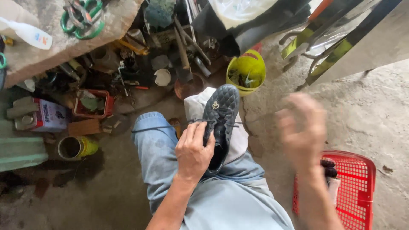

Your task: Repairing a sneaker by applying adhesive to the upper seams and then lacing it up at a workbench.

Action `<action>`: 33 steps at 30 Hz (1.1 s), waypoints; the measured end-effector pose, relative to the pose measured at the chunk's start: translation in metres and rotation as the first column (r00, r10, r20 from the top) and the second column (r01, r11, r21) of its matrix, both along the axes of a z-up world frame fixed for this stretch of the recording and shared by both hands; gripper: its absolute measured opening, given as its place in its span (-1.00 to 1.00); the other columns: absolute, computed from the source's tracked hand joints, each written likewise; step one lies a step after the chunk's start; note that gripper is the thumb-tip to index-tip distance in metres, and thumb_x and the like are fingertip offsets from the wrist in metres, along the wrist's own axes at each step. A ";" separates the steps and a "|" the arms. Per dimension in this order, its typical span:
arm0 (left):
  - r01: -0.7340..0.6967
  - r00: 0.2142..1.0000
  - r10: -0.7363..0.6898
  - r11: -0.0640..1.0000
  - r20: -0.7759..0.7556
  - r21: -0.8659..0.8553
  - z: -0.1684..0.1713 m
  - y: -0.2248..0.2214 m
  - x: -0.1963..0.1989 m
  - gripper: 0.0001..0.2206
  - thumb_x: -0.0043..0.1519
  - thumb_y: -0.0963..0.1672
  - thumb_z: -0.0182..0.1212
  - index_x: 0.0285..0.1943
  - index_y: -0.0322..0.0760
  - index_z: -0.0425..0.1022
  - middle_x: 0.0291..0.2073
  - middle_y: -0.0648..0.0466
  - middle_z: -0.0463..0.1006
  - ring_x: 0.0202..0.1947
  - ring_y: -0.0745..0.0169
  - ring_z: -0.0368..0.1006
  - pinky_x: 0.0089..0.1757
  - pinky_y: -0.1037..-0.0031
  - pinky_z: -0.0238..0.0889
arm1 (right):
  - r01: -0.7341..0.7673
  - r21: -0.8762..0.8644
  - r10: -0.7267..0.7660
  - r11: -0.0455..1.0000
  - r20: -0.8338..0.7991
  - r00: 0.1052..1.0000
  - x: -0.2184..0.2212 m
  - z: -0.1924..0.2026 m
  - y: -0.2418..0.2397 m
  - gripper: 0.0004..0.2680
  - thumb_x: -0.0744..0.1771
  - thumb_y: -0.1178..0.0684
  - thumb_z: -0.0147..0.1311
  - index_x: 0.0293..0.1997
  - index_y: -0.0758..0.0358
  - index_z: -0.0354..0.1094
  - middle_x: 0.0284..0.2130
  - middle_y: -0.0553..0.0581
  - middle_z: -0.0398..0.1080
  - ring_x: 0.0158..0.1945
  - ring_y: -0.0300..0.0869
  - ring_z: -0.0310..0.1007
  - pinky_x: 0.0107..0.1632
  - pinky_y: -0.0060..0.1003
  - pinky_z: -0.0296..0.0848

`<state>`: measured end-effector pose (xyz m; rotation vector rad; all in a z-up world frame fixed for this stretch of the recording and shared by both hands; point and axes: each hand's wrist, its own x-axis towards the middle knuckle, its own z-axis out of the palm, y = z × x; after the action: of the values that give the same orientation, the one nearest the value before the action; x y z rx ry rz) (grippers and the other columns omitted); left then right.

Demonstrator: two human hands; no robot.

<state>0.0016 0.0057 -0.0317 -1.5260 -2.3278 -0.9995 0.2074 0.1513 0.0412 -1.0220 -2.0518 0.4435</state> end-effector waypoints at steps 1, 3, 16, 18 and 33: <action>-0.003 1.000 0.003 1.000 0.002 -0.009 0.000 0.000 0.001 -0.77 0.21 -0.08 0.32 0.01 -0.18 0.59 -0.20 0.06 0.56 -0.26 0.12 0.57 -0.20 0.40 0.46 | -0.003 -0.009 0.003 1.000 0.002 1.000 -0.015 -0.009 -0.009 -0.75 0.38 0.22 0.16 0.22 0.25 0.42 0.15 0.27 0.35 0.37 0.14 0.26 0.44 0.01 0.17; -0.012 1.000 0.011 0.998 -0.024 -0.060 0.002 0.004 0.001 -0.71 0.17 -0.07 0.36 0.04 -0.21 0.59 -0.17 0.02 0.58 -0.27 0.11 0.58 -0.25 0.36 0.48 | -0.200 0.042 0.198 0.979 0.052 0.979 -0.043 -0.025 -0.026 -0.84 0.27 0.20 0.31 -0.10 0.13 0.56 0.17 0.18 0.40 0.39 0.12 0.22 0.45 0.01 0.15; 0.265 0.935 -0.291 0.954 -0.203 -0.143 0.011 -0.005 -0.044 -0.78 0.30 -0.15 0.08 0.02 -0.04 0.62 -0.11 0.09 0.61 -0.15 0.13 0.55 -0.18 0.39 0.39 | -0.223 -0.182 0.239 0.958 0.073 0.968 -0.073 -0.036 -0.039 -0.96 0.31 0.03 0.30 -0.28 0.06 0.57 -0.15 -0.08 0.46 -0.04 -0.12 0.45 0.04 -0.25 0.51; 0.316 0.923 -0.335 0.940 -0.187 -0.128 0.009 0.000 -0.046 -0.77 0.31 -0.18 0.07 0.02 -0.04 0.63 -0.13 0.09 0.61 -0.12 0.14 0.55 0.00 0.31 0.34 | -0.212 -0.378 0.252 0.901 0.061 0.966 -0.070 -0.036 -0.037 -0.89 0.37 -0.03 0.18 -0.24 0.12 0.49 -0.22 0.00 0.47 -0.09 -0.05 0.49 -0.03 -0.13 0.48; 0.253 0.959 -0.275 0.939 -0.065 -0.234 0.044 -0.022 0.005 -0.69 0.27 -0.03 0.30 0.04 -0.33 0.53 -0.19 -0.02 0.52 -0.26 -0.06 0.35 -0.21 0.16 0.24 | -0.307 -0.885 0.040 0.351 -0.313 0.949 -0.082 -0.014 -0.035 -0.89 0.38 0.07 0.11 -0.30 0.25 0.40 -0.53 0.03 0.45 -0.64 -0.35 0.15 -0.58 -0.45 0.19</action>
<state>0.0068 -0.0161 0.0118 -1.9691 -2.2728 -0.7125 0.1252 0.1163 0.0270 -1.2494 -1.5774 1.9416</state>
